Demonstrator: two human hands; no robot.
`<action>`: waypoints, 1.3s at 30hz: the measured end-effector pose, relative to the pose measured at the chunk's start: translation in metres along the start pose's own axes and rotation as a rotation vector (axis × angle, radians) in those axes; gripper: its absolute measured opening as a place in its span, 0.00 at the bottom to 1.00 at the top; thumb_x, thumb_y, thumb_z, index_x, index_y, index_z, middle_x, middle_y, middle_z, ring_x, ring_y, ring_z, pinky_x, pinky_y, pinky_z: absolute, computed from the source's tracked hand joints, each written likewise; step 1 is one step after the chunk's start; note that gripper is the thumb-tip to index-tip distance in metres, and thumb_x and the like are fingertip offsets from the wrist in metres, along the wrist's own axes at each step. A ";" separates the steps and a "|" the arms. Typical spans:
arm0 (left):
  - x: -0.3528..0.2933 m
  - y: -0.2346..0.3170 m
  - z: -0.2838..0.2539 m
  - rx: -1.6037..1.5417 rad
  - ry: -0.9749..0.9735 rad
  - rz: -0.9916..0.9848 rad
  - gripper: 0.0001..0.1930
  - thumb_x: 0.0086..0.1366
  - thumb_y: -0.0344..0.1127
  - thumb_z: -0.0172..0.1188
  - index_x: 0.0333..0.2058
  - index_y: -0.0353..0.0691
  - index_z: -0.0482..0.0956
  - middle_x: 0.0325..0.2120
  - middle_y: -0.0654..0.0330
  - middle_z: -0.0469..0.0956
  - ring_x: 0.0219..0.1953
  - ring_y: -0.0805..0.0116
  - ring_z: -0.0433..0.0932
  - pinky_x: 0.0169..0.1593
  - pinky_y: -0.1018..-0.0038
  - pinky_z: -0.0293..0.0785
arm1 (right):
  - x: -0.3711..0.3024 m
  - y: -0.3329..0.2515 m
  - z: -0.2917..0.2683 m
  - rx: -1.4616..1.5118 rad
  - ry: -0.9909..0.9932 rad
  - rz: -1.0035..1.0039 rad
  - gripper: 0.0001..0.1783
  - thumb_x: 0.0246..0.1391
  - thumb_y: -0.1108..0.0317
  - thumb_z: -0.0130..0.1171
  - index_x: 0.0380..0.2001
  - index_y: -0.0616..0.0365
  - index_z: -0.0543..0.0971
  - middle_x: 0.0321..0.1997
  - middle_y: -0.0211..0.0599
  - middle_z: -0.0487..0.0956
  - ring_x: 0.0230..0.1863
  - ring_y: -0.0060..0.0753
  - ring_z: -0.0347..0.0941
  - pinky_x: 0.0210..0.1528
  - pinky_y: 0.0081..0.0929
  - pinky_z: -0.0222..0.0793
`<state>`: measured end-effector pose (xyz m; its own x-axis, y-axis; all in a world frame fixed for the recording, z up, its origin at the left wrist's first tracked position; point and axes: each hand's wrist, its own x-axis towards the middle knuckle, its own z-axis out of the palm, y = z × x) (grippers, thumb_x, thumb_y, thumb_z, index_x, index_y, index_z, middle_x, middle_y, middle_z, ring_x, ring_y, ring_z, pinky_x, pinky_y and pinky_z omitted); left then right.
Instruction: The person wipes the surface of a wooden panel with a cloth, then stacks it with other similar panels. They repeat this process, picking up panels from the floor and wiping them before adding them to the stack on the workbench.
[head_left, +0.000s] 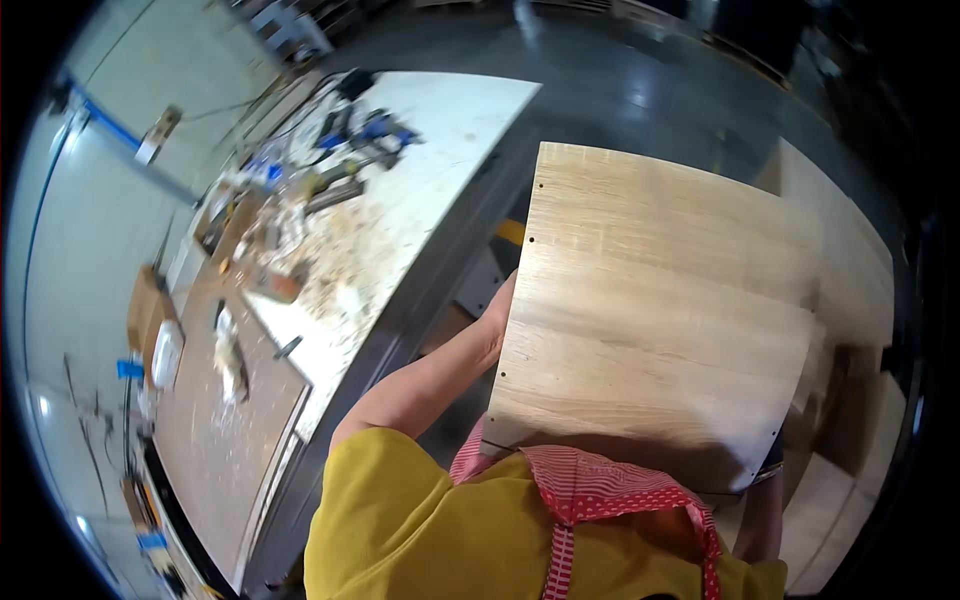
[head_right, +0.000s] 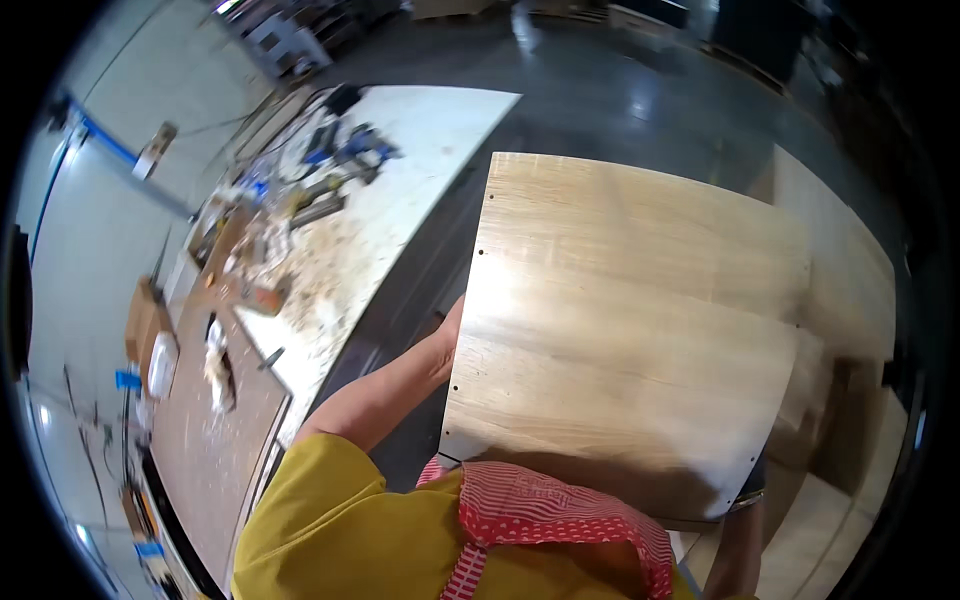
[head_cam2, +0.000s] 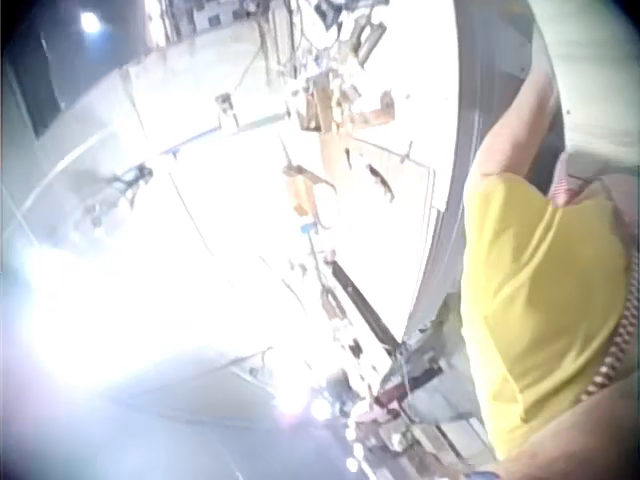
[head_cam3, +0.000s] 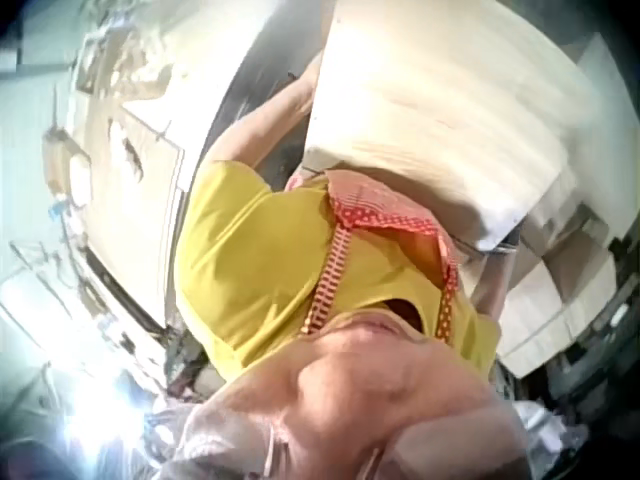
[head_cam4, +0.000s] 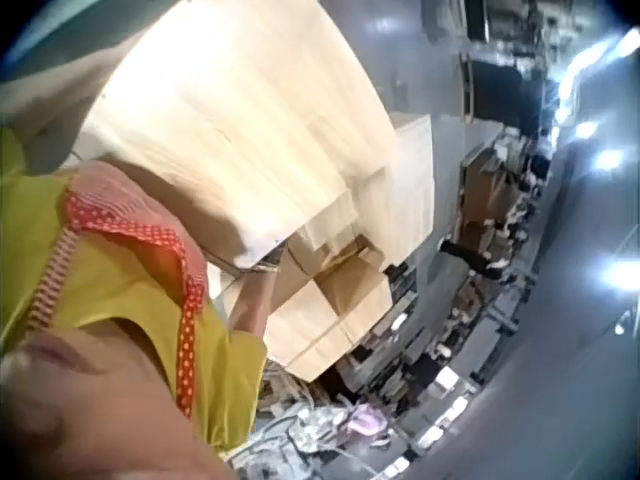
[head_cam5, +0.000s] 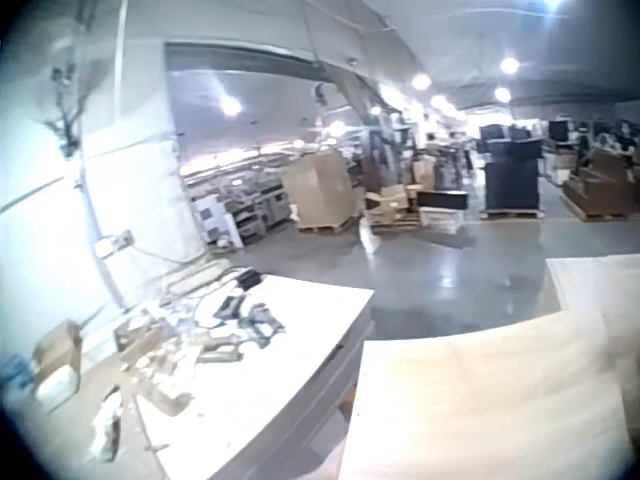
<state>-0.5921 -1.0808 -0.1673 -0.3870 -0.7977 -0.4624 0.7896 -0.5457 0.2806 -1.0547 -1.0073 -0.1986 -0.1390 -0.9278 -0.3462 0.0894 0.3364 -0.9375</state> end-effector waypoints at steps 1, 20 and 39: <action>-0.023 0.008 -0.003 -0.050 -0.012 0.042 0.23 0.69 0.47 0.42 0.54 0.34 0.67 0.47 0.50 0.74 0.46 0.58 0.76 0.48 0.61 0.76 | 0.002 -0.009 0.017 -0.019 -0.047 -0.008 0.23 0.65 0.58 0.41 0.58 0.55 0.67 0.57 0.32 0.72 0.53 0.22 0.69 0.54 0.25 0.65; -0.378 -0.074 -0.134 -0.173 0.738 0.971 0.22 0.69 0.48 0.45 0.53 0.38 0.68 0.46 0.52 0.75 0.44 0.60 0.77 0.45 0.64 0.76 | -0.039 -0.057 0.372 -0.251 -1.268 0.100 0.23 0.65 0.60 0.39 0.61 0.54 0.63 0.59 0.32 0.70 0.56 0.23 0.67 0.56 0.25 0.64; -0.672 -0.213 -0.252 -0.575 0.897 1.283 0.26 0.69 0.50 0.43 0.56 0.38 0.66 0.51 0.52 0.72 0.47 0.57 0.75 0.47 0.63 0.75 | -0.326 0.136 0.696 -0.486 -1.771 0.807 0.21 0.61 0.57 0.50 0.53 0.54 0.73 0.49 0.32 0.78 0.43 0.25 0.75 0.43 0.27 0.72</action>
<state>-0.3802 -0.3637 -0.1279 0.8246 -0.1219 -0.5525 0.4964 0.6243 0.6031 -0.3104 -0.7712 -0.1885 0.7597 0.4322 -0.4859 -0.6449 0.4041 -0.6487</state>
